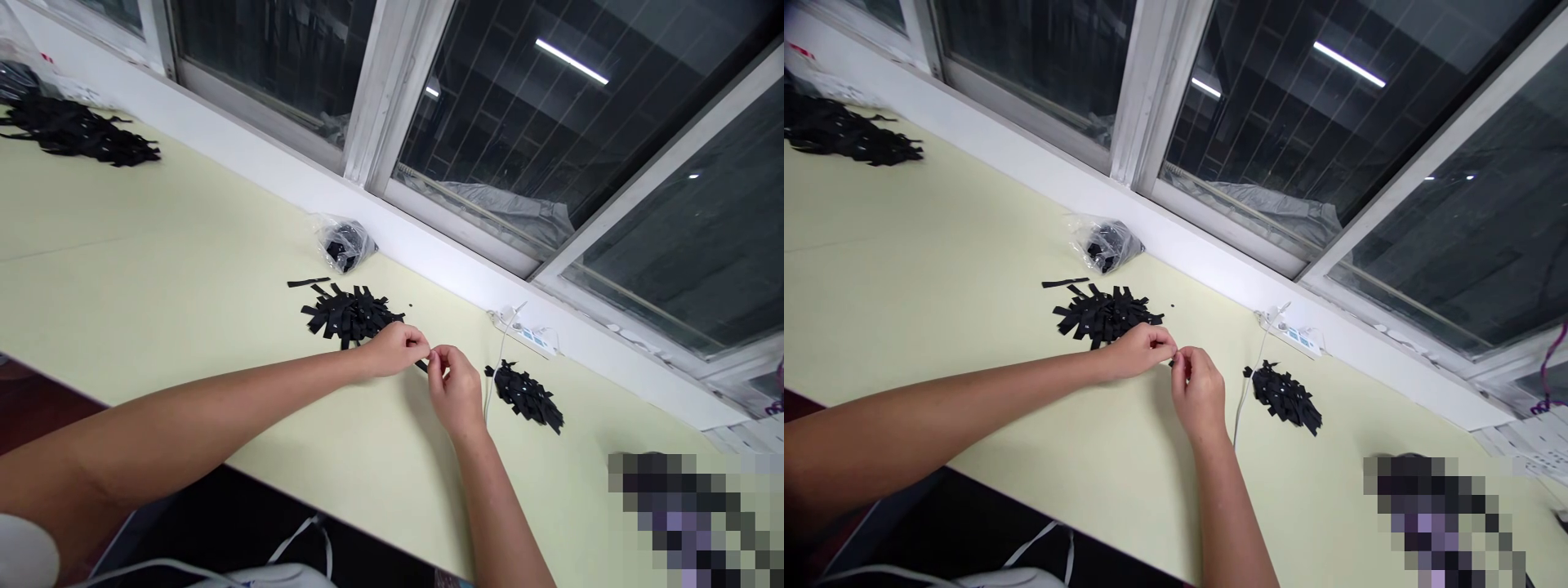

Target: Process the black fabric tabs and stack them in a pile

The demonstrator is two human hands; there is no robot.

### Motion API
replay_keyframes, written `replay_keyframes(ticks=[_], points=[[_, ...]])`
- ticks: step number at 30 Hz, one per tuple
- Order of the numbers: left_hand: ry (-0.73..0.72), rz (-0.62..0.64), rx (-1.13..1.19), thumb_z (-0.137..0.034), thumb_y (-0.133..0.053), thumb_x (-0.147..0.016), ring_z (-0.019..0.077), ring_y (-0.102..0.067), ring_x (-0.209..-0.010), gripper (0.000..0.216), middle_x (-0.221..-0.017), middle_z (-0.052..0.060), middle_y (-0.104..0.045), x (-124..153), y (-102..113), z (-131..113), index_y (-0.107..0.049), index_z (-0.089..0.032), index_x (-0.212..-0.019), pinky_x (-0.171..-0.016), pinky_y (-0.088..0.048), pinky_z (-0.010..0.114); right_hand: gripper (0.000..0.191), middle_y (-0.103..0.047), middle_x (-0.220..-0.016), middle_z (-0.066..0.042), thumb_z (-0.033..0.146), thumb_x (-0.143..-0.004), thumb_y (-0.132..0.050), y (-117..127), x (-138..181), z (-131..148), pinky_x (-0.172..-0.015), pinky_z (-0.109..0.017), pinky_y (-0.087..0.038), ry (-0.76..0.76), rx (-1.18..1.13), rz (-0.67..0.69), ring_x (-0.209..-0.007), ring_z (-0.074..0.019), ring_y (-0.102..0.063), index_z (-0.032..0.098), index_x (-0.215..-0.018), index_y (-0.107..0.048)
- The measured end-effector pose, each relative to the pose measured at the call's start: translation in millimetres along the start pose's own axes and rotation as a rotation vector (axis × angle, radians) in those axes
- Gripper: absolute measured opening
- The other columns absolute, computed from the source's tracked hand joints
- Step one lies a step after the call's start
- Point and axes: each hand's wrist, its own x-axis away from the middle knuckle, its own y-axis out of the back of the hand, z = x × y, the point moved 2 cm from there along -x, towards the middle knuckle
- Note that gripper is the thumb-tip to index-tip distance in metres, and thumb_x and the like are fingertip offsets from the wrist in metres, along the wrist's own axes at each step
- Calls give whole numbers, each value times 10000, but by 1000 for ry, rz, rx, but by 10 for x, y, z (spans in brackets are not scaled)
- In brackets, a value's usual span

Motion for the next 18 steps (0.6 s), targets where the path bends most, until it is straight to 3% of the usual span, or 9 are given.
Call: replay_keyframes(ticks=[8,14,18], points=[[32,20,35,-286,-562,-757,131,-503,-645,205,-682,11,-608,-5,-5,17,-694,-134,-720,-575,-372,252,203,-618,-798,-26,336,-983,-419,-29,13,-15,-605,-280,-393,24,-7,-21,-656,-144,-538,204,-929,-563],[260,83,200,-351,-568,-761,75,-313,-465,217,-573,-40,-429,43,-30,-23,-656,-153,-751,-445,-200,243,203,-625,-805,-22,324,-984,-421,-38,8,-4,-602,-269,-407,40,-16,-66,-646,-134,-542,199,-921,-567],[335,90,387,-330,-597,-746,66,-231,-468,205,-537,-67,-282,69,-40,-116,-534,-170,-634,-451,-167,240,213,-643,-834,-29,335,-981,-432,-27,0,0,-608,-266,-424,37,-42,-101,-663,-132,-559,195,-936,-585]])
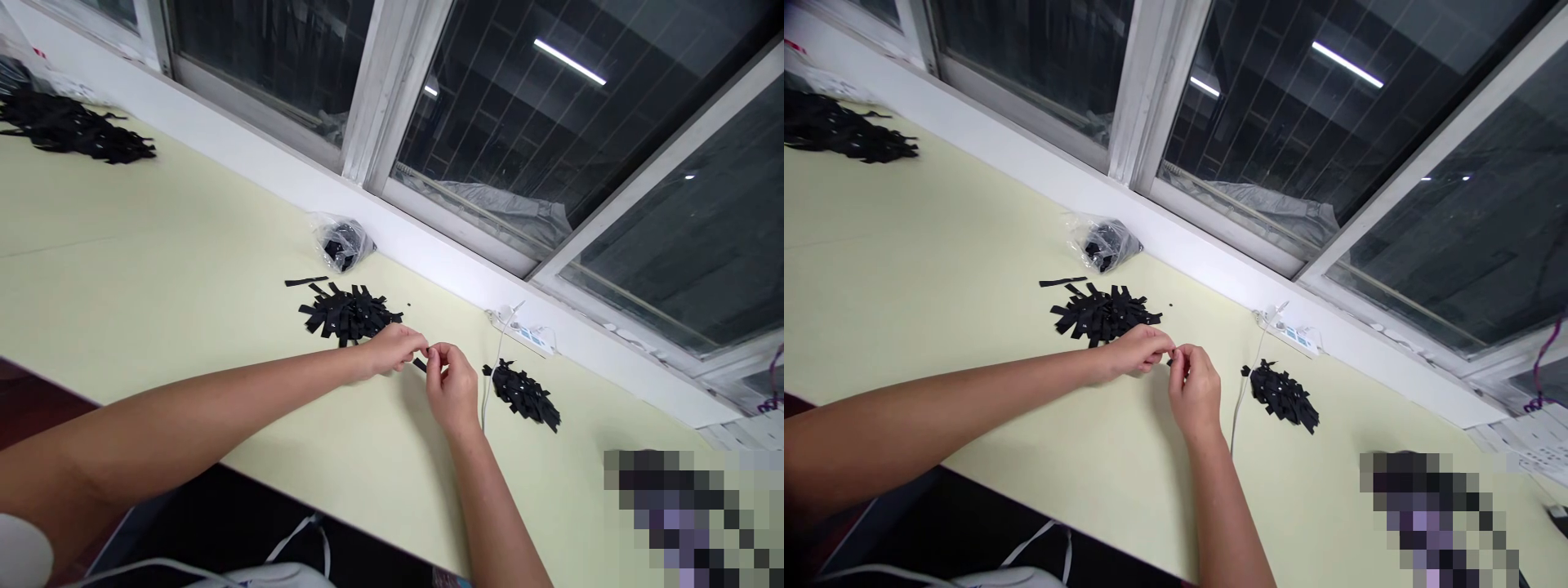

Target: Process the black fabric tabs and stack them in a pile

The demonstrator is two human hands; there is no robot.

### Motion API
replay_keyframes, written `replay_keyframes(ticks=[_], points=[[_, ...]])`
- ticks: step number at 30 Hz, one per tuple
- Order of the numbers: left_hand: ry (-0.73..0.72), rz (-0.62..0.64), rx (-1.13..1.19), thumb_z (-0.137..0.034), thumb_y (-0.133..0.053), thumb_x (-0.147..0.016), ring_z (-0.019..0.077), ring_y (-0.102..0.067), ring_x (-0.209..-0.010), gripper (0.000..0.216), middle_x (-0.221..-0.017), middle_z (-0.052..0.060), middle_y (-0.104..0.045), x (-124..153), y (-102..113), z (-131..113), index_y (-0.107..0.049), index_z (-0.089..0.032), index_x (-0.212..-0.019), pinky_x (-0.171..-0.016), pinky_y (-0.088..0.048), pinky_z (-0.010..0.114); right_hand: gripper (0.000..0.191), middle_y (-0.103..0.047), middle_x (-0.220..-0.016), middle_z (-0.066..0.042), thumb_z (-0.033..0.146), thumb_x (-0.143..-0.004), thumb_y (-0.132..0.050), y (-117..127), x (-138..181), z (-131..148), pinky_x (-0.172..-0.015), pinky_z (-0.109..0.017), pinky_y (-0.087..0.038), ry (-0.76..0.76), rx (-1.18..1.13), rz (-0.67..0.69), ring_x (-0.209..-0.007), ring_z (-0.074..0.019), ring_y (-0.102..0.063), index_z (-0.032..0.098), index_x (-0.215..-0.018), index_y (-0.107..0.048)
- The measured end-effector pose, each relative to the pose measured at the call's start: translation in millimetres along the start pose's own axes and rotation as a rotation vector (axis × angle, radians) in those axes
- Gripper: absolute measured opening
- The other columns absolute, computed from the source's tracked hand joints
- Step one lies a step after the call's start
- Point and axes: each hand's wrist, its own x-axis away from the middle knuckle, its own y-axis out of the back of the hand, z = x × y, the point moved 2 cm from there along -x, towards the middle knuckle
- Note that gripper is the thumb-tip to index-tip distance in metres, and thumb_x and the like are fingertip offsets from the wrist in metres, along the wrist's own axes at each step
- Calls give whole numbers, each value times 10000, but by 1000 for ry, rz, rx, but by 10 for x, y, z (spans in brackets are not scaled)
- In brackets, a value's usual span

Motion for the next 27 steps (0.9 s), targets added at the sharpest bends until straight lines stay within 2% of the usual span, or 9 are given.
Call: replay_keyframes(ticks=[6,9,11,13,15,18,21,24,27], points=[[-27,12,-1,-395,-604,-809,67,-262,-468,247,-546,-66,-320,7,-11,-4,-565,-170,-715,-457,-195,231,288,-686,-864,-44,428,-964,-480,-23,29,-20,-584,-260,-445,-146,-110,-9,-676,-139,-591,190,-931,-639],[-79,-18,-78,-429,-582,-831,76,-290,-455,260,-533,-68,-337,-10,-3,19,-602,-174,-784,-448,-193,231,361,-703,-910,-54,501,-956,-471,5,-27,-13,-592,-265,-471,-276,-187,73,-727,-161,-627,196,-983,-661],[-130,-48,-115,-445,-569,-839,85,-328,-475,287,-538,-60,-358,-24,6,30,-627,-166,-799,-457,-221,230,412,-711,-970,-72,547,-943,-462,140,-79,-36,-642,-284,-504,-316,-173,142,-816,-192,-653,200,-1040,-662],[-160,-77,-151,-461,-561,-839,93,-358,-501,322,-556,-49,-381,-45,20,54,-653,-155,-800,-470,-242,235,451,-712,-1014,-92,585,-912,-478,427,-64,-147,-719,-320,-530,-353,-67,150,-902,-229,-662,200,-1066,-656],[-159,-83,-178,-470,-561,-837,96,-357,-508,340,-571,-44,-391,-73,32,98,-675,-150,-817,-474,-236,243,474,-714,-1030,-105,621,-861,-512,859,103,-392,-765,-366,-535,-449,136,77,-902,-260,-670,211,-1049,-657],[-126,-53,-177,-460,-572,-827,94,-321,-498,315,-577,-50,-381,-110,37,183,-678,-164,-847,-469,-206,256,494,-703,-1086,-134,639,-824,-476,1627,674,-959,-775,-454,-532,-617,479,-15,-881,-320,-681,219,-1020,-646],[-104,-32,-177,-433,-586,-808,99,-325,-510,269,-584,-50,-398,-127,28,247,-662,-175,-824,-478,-206,265,483,-708,-942,-179,664,-776,-442,2275,1368,-1582,-795,-543,-517,-744,699,-6,-869,-403,-672,221,-855,-617],[-113,-42,-200,-402,-599,-785,103,-363,-557,240,-626,-40,-453,-129,21,270,-661,-171,-801,-514,-250,264,444,-710,-871,-163,669,-745,-462,2597,1783,-2042,-829,-555,-521,-811,705,10,-871,-413,-677,251,-776,-607],[-120,-50,-214,-381,-603,-769,113,-391,-600,234,-662,-26,-495,-129,23,267,-671,-160,-802,-544,-273,265,463,-716,-884,-168,667,-719,-466,2590,1751,-2236,-864,-558,-512,-759,697,36,-967,-431,-664,238,-769,-634]])
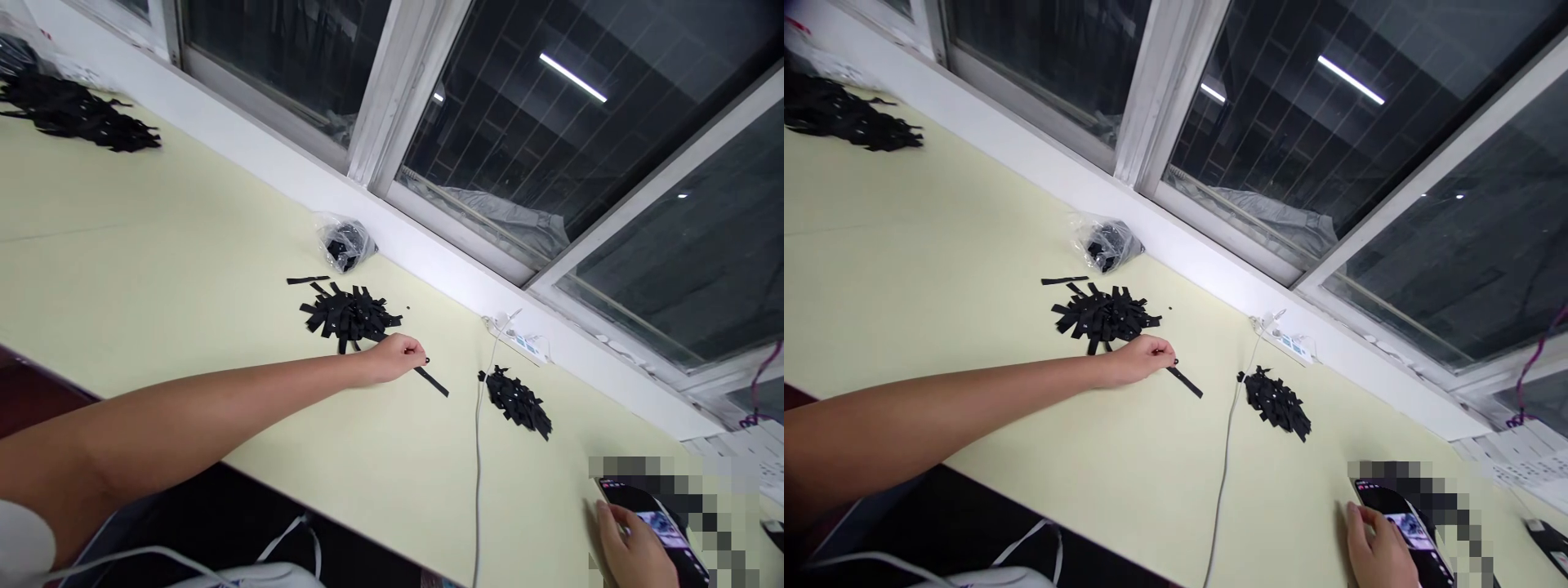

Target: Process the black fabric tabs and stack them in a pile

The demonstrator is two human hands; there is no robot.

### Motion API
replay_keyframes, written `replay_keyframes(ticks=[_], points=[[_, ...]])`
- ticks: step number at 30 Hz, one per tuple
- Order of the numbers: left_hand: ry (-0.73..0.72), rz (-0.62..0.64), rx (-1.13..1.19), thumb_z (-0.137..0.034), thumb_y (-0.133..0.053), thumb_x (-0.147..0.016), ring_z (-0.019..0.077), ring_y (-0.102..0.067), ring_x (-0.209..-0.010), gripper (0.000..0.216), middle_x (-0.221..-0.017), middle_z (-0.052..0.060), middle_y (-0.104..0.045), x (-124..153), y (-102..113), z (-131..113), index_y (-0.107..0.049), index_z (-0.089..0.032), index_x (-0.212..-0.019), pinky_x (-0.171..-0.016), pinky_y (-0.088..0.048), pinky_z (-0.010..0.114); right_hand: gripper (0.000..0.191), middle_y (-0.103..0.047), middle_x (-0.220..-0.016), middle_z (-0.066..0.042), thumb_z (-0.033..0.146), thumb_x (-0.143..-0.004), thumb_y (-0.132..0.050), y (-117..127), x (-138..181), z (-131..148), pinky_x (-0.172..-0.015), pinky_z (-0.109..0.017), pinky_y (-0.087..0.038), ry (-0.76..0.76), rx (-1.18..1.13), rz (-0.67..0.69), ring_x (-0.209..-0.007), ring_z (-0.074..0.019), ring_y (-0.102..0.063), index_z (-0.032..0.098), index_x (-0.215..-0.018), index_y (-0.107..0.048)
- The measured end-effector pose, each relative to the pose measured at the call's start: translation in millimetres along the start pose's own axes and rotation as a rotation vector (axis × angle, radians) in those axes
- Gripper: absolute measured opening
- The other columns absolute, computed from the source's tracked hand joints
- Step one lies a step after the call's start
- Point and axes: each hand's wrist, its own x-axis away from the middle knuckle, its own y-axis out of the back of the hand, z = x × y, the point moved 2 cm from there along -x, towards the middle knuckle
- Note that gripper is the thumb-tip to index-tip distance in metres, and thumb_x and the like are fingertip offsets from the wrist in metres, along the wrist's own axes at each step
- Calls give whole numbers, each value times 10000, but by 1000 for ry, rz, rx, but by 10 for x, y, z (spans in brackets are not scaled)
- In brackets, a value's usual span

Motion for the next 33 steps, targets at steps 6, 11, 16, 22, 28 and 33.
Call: replay_keyframes(ticks=[6,11,16,22,28,33], points=[[0,-23,-13,-366,-609,-752,126,-415,-614,229,-657,-14,-511,-17,24,8,-674,-151,-795,-555,-278,267,526,-727,-982,-150,668,-749,-483,26,-58,972,-735,-460,-524,128,-150,41,-827,-339,-691,193,-871,-673],[-58,-22,-46,-346,-605,-750,123,-421,-608,205,-651,-19,-500,-24,-1,48,-661,-152,-779,-554,-304,258,434,-718,-1006,-99,614,-854,-518,201,370,2373,-582,-323,-496,378,-399,157,-831,-256,-679,227,-974,-675],[-152,-42,-61,-308,-581,-747,120,-414,-618,163,-637,-30,-475,-27,36,-8,-630,-153,-730,-571,-313,255,318,-715,-968,-75,473,-902,-552,111,615,3586,-665,-311,-519,652,-634,374,-836,-213,-667,234,-1091,-642],[-164,-124,-104,-269,-540,-747,120,-412,-612,140,-630,-28,-483,-86,172,-20,-600,-158,-688,-572,-309,258,277,-703,-900,-55,455,-883,-583,-339,545,3947,-657,-307,-543,528,-914,434,-761,-184,-654,206,-984,-648],[-304,-158,-327,-195,-562,-735,131,-477,-664,93,-718,1,-556,-83,137,8,-626,-156,-680,-622,-349,264,272,-703,-842,-57,417,-805,-655,-553,539,3826,-680,-318,-555,397,-1012,435,-704,-167,-634,171,-918,-677],[-363,-130,-463,-160,-545,-762,146,-513,-703,107,-753,15,-572,-53,114,-23,-636,-158,-706,-668,-379,273,262,-694,-819,-44,386,-714,-708,-540,541,3824,-656,-309,-548,317,-1095,435,-685,-157,-617,170,-858,-678]])
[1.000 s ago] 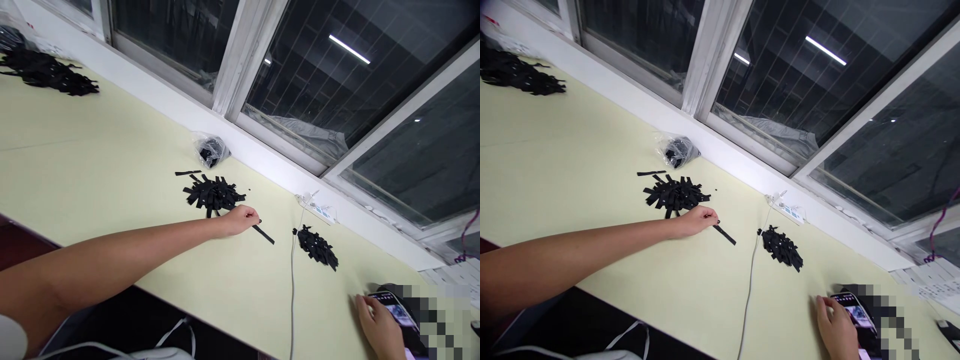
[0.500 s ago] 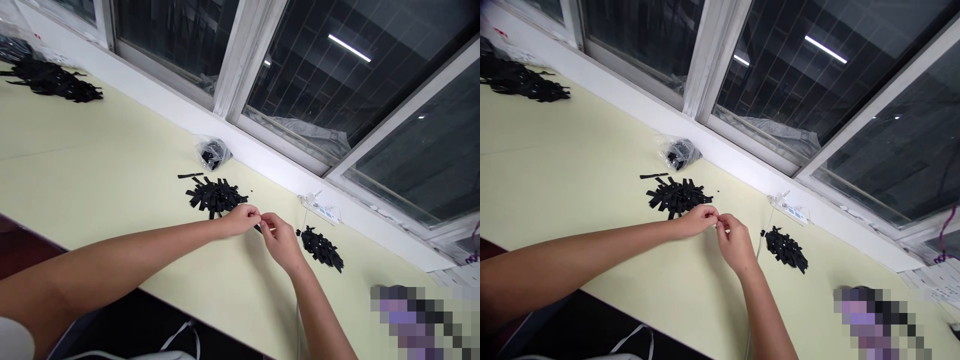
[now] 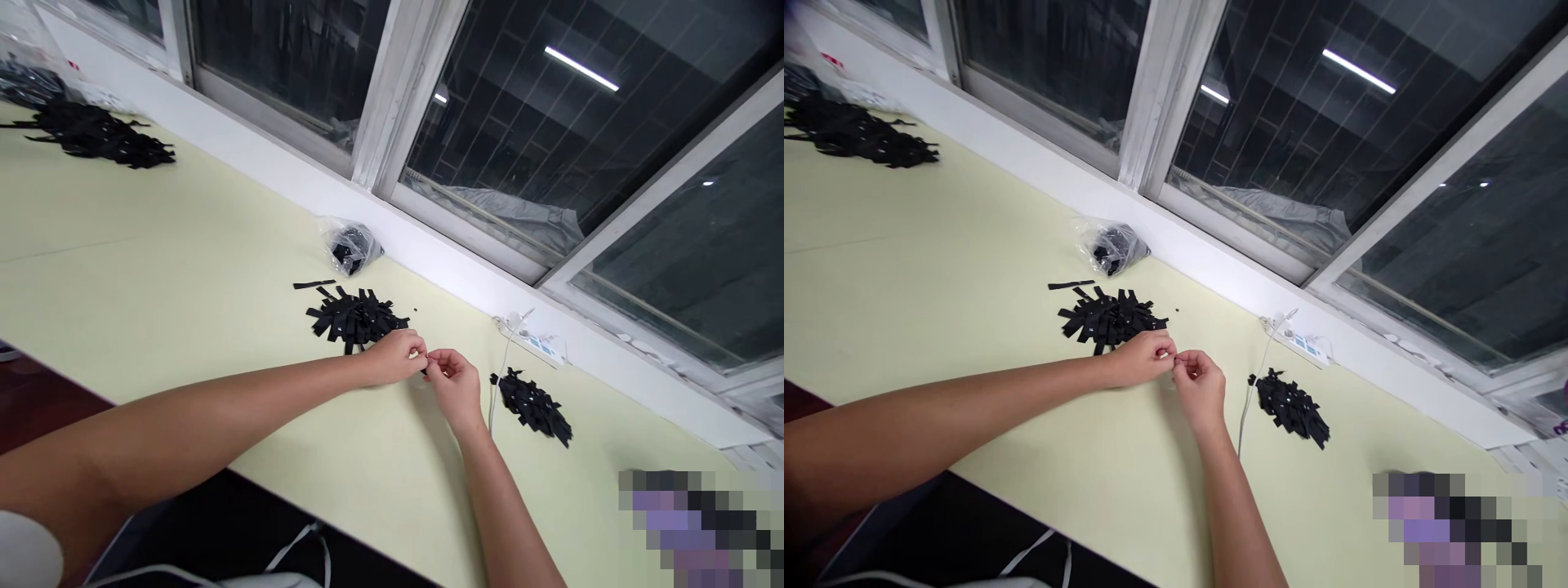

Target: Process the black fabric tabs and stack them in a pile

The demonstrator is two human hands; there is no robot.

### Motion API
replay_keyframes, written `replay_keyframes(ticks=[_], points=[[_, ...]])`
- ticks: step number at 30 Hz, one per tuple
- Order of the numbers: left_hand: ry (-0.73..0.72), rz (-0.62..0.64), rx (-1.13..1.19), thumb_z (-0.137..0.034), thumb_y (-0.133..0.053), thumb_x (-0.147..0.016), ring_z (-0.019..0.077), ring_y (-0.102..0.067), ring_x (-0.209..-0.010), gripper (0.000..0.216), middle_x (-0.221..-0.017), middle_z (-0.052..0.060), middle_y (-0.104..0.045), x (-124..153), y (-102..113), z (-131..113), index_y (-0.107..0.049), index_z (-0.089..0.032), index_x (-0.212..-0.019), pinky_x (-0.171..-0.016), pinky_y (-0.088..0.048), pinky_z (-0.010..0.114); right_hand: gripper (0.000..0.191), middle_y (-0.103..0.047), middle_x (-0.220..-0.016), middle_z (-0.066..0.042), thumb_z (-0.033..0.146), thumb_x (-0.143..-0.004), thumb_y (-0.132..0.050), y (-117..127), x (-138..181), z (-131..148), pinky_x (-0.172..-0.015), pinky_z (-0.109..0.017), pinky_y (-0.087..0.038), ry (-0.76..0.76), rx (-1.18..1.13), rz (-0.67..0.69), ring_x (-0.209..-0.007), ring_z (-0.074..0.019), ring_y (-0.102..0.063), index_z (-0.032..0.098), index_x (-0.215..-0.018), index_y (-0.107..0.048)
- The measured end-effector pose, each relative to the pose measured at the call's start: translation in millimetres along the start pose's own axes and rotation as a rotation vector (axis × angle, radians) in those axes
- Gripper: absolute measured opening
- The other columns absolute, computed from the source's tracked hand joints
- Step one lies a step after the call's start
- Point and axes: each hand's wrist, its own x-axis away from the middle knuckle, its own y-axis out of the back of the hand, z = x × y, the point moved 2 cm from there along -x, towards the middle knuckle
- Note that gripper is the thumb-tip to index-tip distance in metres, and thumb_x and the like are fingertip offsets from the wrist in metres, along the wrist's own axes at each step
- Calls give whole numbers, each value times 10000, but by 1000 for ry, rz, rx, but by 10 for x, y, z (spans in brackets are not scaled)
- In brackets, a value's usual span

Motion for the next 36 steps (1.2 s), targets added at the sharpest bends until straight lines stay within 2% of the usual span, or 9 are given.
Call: replay_keyframes(ticks=[3,5,8,10,15,24,29,33,36], points=[[-33,-11,-42,-183,-544,-797,154,-529,-735,116,-780,18,-570,12,33,-29,-648,-166,-750,-695,-397,280,338,-662,-755,-15,419,-679,-753,24,-7,11,-648,-305,-542,-98,-172,-20,-627,-135,-592,165,-887,-677],[-61,-39,-50,-205,-554,-817,160,-543,-777,123,-838,23,-570,29,60,-57,-668,-175,-853,-716,-415,281,371,-648,-749,1,422,-670,-782,55,-10,16,-662,-300,-533,-143,-251,-43,-605,-117,-575,169,-920,-677],[-116,-62,-48,-237,-585,-832,159,-556,-821,235,-957,35,-563,66,91,-114,-656,-188,-1050,-738,-444,276,388,-632,-754,13,414,-661,-817,89,-11,26,-664,-290,-515,-148,-334,-44,-603,-102,-550,179,-932,-669],[-168,-59,-64,-254,-585,-851,152,-562,-824,275,-1008,41,-558,88,103,-154,-642,-194,-1114,-751,-455,276,398,-613,-721,25,416,-657,-832,93,-8,33,-656,-286,-505,-134,-360,-27,-600,-101,-537,184,-930,-656],[-273,-43,-156,-255,-540,-904,148,-571,-823,224,-982,40,-555,108,121,-205,-673,-194,-1073,-751,-447,272,428,-615,-710,30,434,-655,-838,69,5,44,-631,-264,-477,-111,-350,-27,-592,-100,-540,191,-928,-615],[-229,-78,-199,-283,-554,-914,148,-572,-809,191,-945,38,-583,93,138,-197,-700,-197,-1001,-736,-435,269,404,-605,-704,30,445,-676,-822,58,18,56,-615,-258,-472,-74,-325,-70,-584,-100,-533,191,-898,-601],[-273,-79,-220,-291,-524,-946,139,-568,-789,213,-908,40,-581,95,150,-221,-707,-185,-920,-726,-426,259,389,-609,-706,32,432,-692,-819,64,18,52,-620,-256,-472,-63,-350,-70,-585,-99,-531,196,-912,-602],[-314,-102,-231,-289,-535,-940,144,-566,-807,202,-935,49,-575,95,171,-229,-699,-179,-979,-738,-431,258,380,-603,-697,37,417,-687,-821,70,21,57,-618,-250,-466,-74,-357,-82,-580,-92,-523,194,-902,-600],[-387,-54,-263,-274,-524,-940,156,-558,-829,208,-946,57,-571,94,186,-244,-699,-183,-1008,-748,-429,266,377,-573,-644,53,395,-662,-830,66,28,78,-597,-242,-447,-105,-383,-79,-561,-89,-503,196,-879,-595]])
